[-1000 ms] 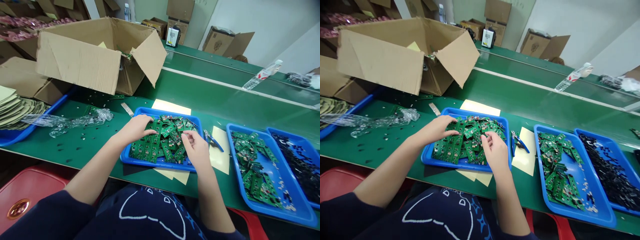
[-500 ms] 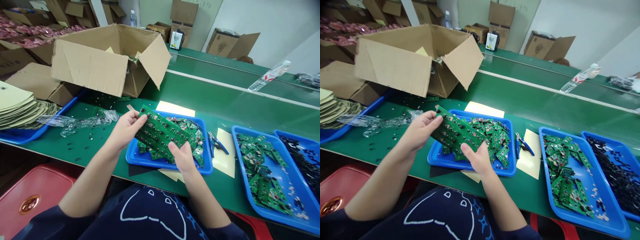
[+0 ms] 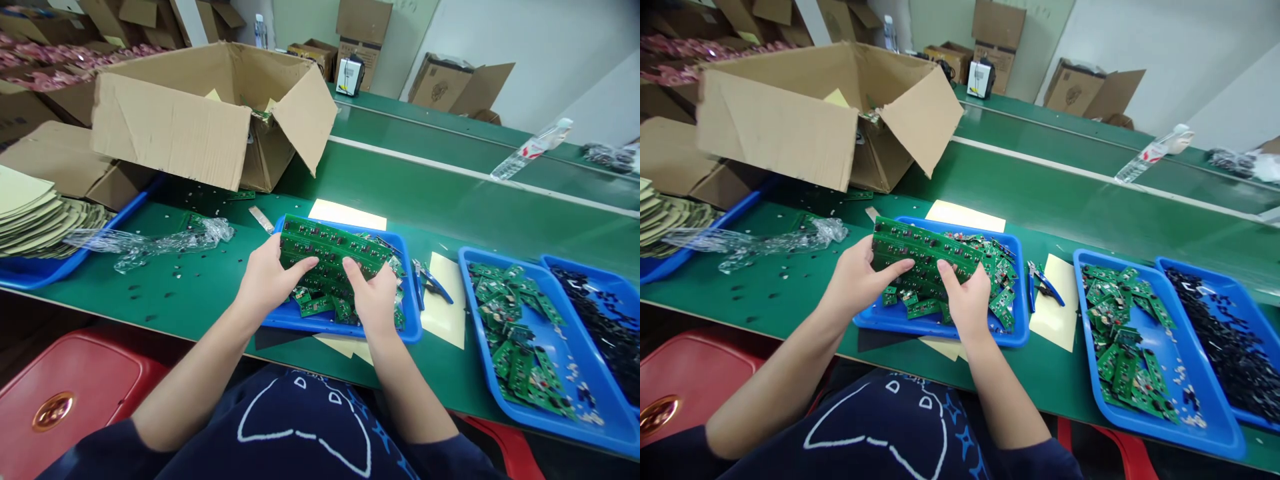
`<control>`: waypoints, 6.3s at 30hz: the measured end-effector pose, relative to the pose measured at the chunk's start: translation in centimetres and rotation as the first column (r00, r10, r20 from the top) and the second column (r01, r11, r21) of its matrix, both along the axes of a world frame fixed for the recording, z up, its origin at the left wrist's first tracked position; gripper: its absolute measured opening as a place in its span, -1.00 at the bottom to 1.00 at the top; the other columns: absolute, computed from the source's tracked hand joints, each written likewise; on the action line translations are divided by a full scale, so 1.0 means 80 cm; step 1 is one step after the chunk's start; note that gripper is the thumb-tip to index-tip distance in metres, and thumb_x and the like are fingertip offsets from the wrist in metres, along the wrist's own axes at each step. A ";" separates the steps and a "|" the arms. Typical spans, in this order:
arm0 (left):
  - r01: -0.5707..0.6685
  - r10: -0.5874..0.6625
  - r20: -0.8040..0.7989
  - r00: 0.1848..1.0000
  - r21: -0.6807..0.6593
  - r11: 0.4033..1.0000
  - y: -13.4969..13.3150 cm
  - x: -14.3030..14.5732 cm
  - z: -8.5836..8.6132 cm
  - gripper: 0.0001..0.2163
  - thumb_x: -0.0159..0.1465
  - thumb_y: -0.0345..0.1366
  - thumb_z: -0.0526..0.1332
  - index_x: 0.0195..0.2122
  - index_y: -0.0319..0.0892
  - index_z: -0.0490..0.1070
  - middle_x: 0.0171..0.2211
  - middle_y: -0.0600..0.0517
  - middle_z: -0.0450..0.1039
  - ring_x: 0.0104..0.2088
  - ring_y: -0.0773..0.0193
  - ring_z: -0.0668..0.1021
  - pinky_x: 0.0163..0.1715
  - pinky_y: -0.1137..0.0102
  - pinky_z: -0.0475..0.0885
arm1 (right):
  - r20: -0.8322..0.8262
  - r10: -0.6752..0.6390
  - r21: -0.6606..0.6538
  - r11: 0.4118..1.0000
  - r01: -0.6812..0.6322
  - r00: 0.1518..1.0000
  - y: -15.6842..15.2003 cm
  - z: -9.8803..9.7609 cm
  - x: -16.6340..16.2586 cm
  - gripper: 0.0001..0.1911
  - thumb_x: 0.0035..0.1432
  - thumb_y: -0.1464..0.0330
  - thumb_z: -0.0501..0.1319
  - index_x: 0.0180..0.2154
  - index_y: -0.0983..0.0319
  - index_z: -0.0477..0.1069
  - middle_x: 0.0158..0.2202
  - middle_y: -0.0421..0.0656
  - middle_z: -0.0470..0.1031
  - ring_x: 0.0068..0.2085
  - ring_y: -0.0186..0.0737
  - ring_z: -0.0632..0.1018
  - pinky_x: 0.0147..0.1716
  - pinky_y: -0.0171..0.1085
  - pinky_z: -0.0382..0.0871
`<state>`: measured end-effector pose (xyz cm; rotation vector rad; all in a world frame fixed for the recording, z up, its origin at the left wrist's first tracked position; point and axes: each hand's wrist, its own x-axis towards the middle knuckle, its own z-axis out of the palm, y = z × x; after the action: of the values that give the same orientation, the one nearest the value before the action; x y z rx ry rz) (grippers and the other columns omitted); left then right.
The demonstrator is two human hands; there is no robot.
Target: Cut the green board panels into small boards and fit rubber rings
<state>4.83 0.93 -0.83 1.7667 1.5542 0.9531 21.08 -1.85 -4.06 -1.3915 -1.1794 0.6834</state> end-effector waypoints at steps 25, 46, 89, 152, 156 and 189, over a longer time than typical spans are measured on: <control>0.150 -0.126 -0.447 0.886 0.018 0.989 0.028 -0.028 -0.021 -0.58 0.19 -0.03 0.11 -0.07 -0.25 0.31 -0.07 -0.22 0.36 0.02 -0.07 0.38 -0.07 0.12 0.33 | -0.615 -0.007 -0.162 0.980 -0.118 0.789 0.020 -0.013 -0.011 -0.51 0.14 0.05 0.02 -0.05 0.26 0.31 -0.08 0.02 0.47 -0.08 -0.05 0.52 -0.19 -0.03 0.45; 0.506 -0.551 -0.288 0.783 -0.220 0.834 0.021 0.033 -0.015 -0.78 0.23 -0.20 0.08 -0.52 -0.16 0.19 -0.54 0.07 0.29 -0.49 0.26 0.38 -0.51 0.39 0.20 | 0.629 0.283 -0.203 0.959 -0.199 0.724 0.017 -0.010 0.024 -0.67 0.24 0.17 -0.05 -0.51 0.18 0.16 -0.68 -0.27 0.21 -0.64 -0.28 0.33 -0.59 -0.33 0.05; 0.329 -0.368 -0.063 0.928 -0.328 0.886 0.029 0.022 -0.002 -0.37 -0.03 -0.01 0.30 0.04 -0.23 0.29 0.15 -0.23 0.26 0.11 -0.12 0.34 -0.02 0.13 0.36 | 0.625 0.041 -0.117 0.992 0.042 0.779 0.020 0.012 0.048 -0.49 0.19 0.01 -0.03 -0.04 0.26 0.29 -0.32 -0.01 0.49 -0.37 -0.07 0.50 -0.38 -0.17 0.29; 0.197 -0.225 -0.629 0.744 -0.115 0.974 0.016 0.050 -0.021 -0.47 0.30 0.05 -0.13 0.03 -0.32 0.23 -0.44 -0.14 0.51 -0.42 0.01 0.57 -0.50 0.32 0.36 | 0.589 0.090 -0.175 0.984 0.018 0.803 0.028 0.008 0.038 -0.59 0.22 0.06 -0.06 -0.25 0.22 0.36 -0.43 -0.10 0.49 -0.41 -0.14 0.48 -0.42 -0.25 0.22; 0.163 -0.172 -0.542 0.823 -0.066 0.984 0.015 0.002 -0.016 -0.49 0.27 0.02 -0.03 0.10 -0.26 0.17 -0.22 -0.15 0.49 -0.25 0.08 0.55 -0.32 0.29 0.41 | 0.591 0.085 -0.183 0.983 0.031 0.802 0.023 0.009 0.047 -0.60 0.19 0.09 0.00 -0.18 0.25 0.38 -0.32 -0.06 0.50 -0.44 -0.19 0.45 -0.40 -0.21 0.26; 0.289 -0.359 -0.404 0.841 -0.224 0.931 0.008 0.006 0.002 -0.64 0.20 -0.09 0.09 -0.66 -0.11 0.08 -0.68 0.08 0.25 -0.60 0.26 0.36 -0.61 0.40 0.12 | 0.776 0.164 -0.161 0.985 -0.060 0.609 0.025 -0.008 -0.018 -0.64 0.27 0.14 -0.10 -0.41 0.23 0.25 -0.68 -0.21 0.27 -0.65 -0.24 0.34 -0.60 -0.34 0.00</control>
<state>5.28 1.59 -0.69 2.1410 1.4621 0.2643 19.67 0.11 -4.67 -1.8093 -1.9630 0.1818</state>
